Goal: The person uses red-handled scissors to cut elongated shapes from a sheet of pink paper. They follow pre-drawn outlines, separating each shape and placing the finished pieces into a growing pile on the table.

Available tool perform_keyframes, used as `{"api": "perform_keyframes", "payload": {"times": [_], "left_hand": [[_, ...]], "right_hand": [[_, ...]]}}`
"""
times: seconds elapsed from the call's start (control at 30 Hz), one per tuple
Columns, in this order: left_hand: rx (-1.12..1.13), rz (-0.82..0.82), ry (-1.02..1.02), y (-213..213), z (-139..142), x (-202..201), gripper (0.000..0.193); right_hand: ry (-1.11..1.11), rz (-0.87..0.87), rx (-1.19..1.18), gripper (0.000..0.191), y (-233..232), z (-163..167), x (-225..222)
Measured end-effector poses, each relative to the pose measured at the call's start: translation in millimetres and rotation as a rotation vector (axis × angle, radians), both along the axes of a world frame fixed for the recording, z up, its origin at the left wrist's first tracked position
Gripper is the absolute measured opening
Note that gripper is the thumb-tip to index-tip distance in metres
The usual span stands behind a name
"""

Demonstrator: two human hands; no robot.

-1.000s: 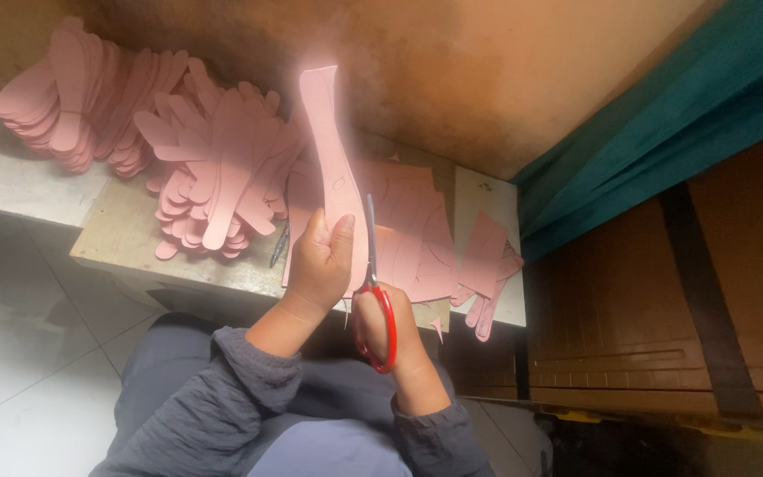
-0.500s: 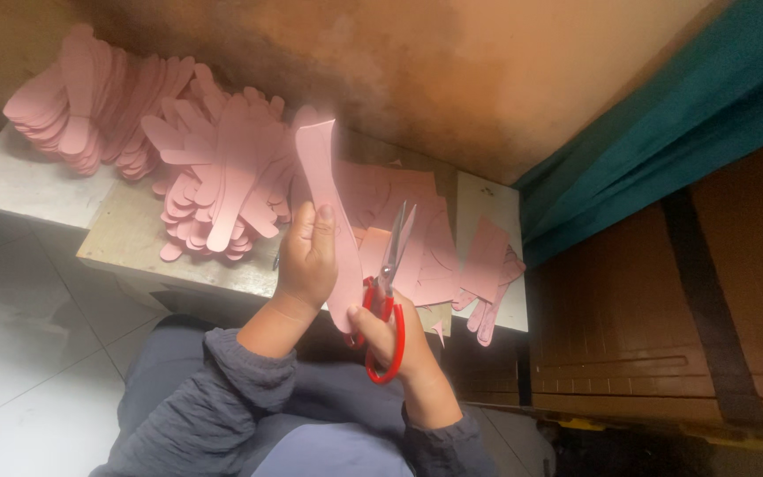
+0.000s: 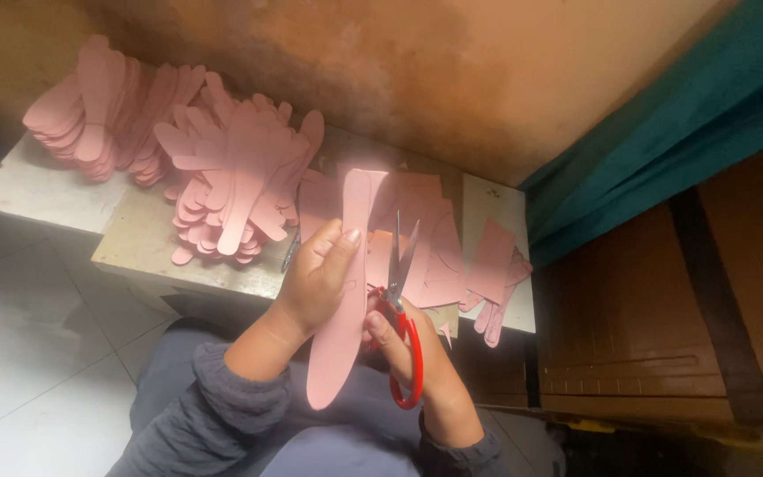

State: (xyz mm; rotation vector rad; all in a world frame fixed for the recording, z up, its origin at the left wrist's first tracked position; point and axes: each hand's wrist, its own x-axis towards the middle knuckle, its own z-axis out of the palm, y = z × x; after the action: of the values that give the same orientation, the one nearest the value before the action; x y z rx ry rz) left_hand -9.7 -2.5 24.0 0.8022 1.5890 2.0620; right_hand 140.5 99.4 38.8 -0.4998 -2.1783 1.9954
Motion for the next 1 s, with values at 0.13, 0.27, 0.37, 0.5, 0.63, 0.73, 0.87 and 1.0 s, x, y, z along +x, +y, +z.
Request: {"api": "perform_keyframes", "payload": {"times": [0.13,0.27,0.37,0.5,0.63,0.73,0.87,1.0], "left_hand": [[0.082,-0.118,-0.054,-3,13,14,0.035],[0.109,-0.166,-0.146,-4,18,11,0.038],[0.047,-0.192,-0.149,-2,16,16,0.037],[-0.047,-0.166,-0.007,2,15,23,0.036],[-0.114,-0.248,-0.048,0,17,19,0.035],[-0.077,-0.269,-0.043,0,19,18,0.034],[-0.247,-0.188,0.074,-4,24,16,0.038],[-0.091,0.013,0.074,-5,29,15,0.027]], "right_hand": [[0.030,0.008,-0.060,0.029,5,17,7],[0.015,-0.033,0.332,0.024,8,24,3],[-0.006,-0.046,0.351,0.025,1,22,-3],[0.025,-0.051,0.359,0.028,-1,18,-8],[0.021,-0.082,0.311,0.026,1,16,-7],[0.029,-0.095,0.267,0.022,1,14,-8],[-0.012,-0.093,0.181,0.019,4,12,-7],[0.027,0.013,0.176,0.012,5,9,0]]}}
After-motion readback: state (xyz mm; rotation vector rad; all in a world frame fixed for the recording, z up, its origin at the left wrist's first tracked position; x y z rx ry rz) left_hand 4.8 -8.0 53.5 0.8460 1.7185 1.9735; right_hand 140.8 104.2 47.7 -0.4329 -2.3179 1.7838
